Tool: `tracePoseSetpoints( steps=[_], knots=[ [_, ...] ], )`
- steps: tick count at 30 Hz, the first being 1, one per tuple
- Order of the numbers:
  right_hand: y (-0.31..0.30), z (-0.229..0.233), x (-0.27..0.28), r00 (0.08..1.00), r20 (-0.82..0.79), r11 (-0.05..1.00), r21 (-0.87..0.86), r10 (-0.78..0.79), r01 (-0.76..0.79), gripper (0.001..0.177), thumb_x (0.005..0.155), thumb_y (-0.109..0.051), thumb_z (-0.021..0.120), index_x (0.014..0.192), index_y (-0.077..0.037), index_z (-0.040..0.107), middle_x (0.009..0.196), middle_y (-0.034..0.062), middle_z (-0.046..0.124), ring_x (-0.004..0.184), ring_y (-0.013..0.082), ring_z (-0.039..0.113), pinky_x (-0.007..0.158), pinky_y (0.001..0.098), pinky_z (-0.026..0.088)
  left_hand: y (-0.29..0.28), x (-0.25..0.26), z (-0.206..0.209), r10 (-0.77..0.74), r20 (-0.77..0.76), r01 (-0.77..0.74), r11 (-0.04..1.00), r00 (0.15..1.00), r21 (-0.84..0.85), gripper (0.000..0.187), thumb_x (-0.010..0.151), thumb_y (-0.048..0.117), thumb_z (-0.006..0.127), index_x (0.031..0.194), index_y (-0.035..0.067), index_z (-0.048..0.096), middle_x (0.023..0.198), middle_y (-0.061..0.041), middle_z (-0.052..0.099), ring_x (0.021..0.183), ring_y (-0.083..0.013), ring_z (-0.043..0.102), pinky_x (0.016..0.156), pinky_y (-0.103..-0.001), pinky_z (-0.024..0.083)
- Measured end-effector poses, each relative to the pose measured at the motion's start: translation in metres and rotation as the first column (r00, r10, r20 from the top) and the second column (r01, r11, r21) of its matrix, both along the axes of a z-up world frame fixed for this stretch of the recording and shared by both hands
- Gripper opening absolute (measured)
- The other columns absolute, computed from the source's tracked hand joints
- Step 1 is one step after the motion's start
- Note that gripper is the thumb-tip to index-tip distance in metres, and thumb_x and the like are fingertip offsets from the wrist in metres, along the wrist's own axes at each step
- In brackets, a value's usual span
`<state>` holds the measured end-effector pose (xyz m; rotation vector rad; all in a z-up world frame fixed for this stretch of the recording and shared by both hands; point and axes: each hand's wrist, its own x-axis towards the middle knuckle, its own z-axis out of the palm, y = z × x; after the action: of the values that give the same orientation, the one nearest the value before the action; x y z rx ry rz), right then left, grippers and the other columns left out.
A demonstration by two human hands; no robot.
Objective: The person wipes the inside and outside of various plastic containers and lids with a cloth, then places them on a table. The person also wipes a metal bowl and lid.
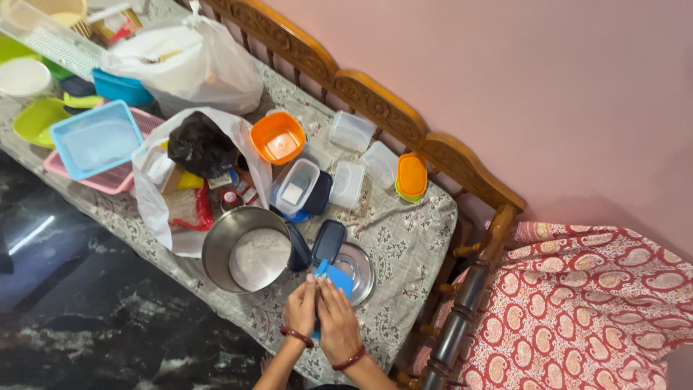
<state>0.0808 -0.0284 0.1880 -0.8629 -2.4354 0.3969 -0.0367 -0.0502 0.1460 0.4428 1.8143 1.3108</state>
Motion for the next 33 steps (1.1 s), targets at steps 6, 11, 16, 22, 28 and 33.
tracePoseSetpoints(
  steps=[6,11,16,22,28,33],
  knots=[
    [0.064,-0.011,0.02,0.938,0.109,0.648,-0.696,-0.329,0.308,0.039,0.105,-0.029,0.048,0.13,-0.002,0.061,0.116,0.0252,0.069,0.092,0.0348,0.074,0.079,0.0446,0.058,-0.02,0.008,0.04,-0.112,-0.216,0.086,0.988,0.97,-0.127,0.054,0.09,0.057,0.063,0.075,0.007,0.075,0.055,-0.008,0.059,0.053,-0.0139,0.054,0.053,-0.034,0.04],
    [0.058,-0.007,0.009,0.965,0.062,0.864,-0.434,-0.253,0.254,0.04,0.099,-0.019,0.048,0.131,0.003,0.058,0.109,0.0229,0.068,0.094,0.0385,0.068,0.079,0.0478,0.055,-0.02,0.012,0.016,-0.035,-0.103,0.038,0.999,0.994,0.034,0.065,0.096,0.062,0.05,0.084,0.004,0.075,0.063,-0.008,0.066,0.062,-0.0156,0.058,0.059,-0.035,0.046],
    [-0.041,0.035,-0.016,0.995,-0.103,1.0,0.004,-0.017,0.017,0.052,0.096,-0.007,0.045,0.143,0.015,0.046,0.145,0.0353,0.052,0.139,0.0458,0.049,0.117,0.0516,0.036,-0.012,-0.014,-0.001,-0.092,0.043,0.085,0.986,0.995,0.143,0.077,0.098,0.068,0.036,0.1,0.002,0.075,0.088,-0.01,0.077,0.089,-0.0228,0.072,0.081,-0.039,0.053],
    [-0.033,0.075,-0.024,0.998,-0.038,0.996,0.073,-0.043,0.045,0.05,0.098,-0.012,0.042,0.141,0.012,0.052,0.144,0.0293,0.056,0.139,0.0421,0.05,0.117,0.0554,0.032,-0.03,-0.015,0.031,-0.053,-0.15,0.071,0.99,0.987,0.12,0.073,0.099,0.063,0.036,0.088,0.003,0.075,0.069,-0.013,0.073,0.067,-0.0235,0.07,0.062,-0.042,0.052],
    [0.046,0.102,-0.016,0.938,0.077,0.756,-0.57,-0.339,0.32,0.038,0.1,-0.027,0.048,0.117,0.0,0.067,0.107,0.0227,0.071,0.102,0.0393,0.069,0.092,0.0479,0.053,-0.054,-0.01,0.054,-0.193,-0.535,0.421,0.84,0.822,0.343,0.06,0.1,0.056,0.055,0.074,0.002,0.055,0.055,-0.011,0.046,0.047,-0.0185,0.047,0.049,-0.039,0.037],
    [-0.009,0.093,-0.028,0.98,-0.183,0.995,0.04,-0.081,0.089,0.034,0.1,-0.014,0.049,0.124,0.006,0.062,0.121,0.0245,0.067,0.113,0.0404,0.063,0.101,0.0503,0.047,-0.027,-0.022,0.057,-0.162,0.095,0.14,0.968,0.982,0.206,0.074,0.098,0.067,0.038,0.094,0.0,0.068,0.076,-0.005,0.066,0.072,-0.0123,0.06,0.066,-0.033,0.048]
  ],
)
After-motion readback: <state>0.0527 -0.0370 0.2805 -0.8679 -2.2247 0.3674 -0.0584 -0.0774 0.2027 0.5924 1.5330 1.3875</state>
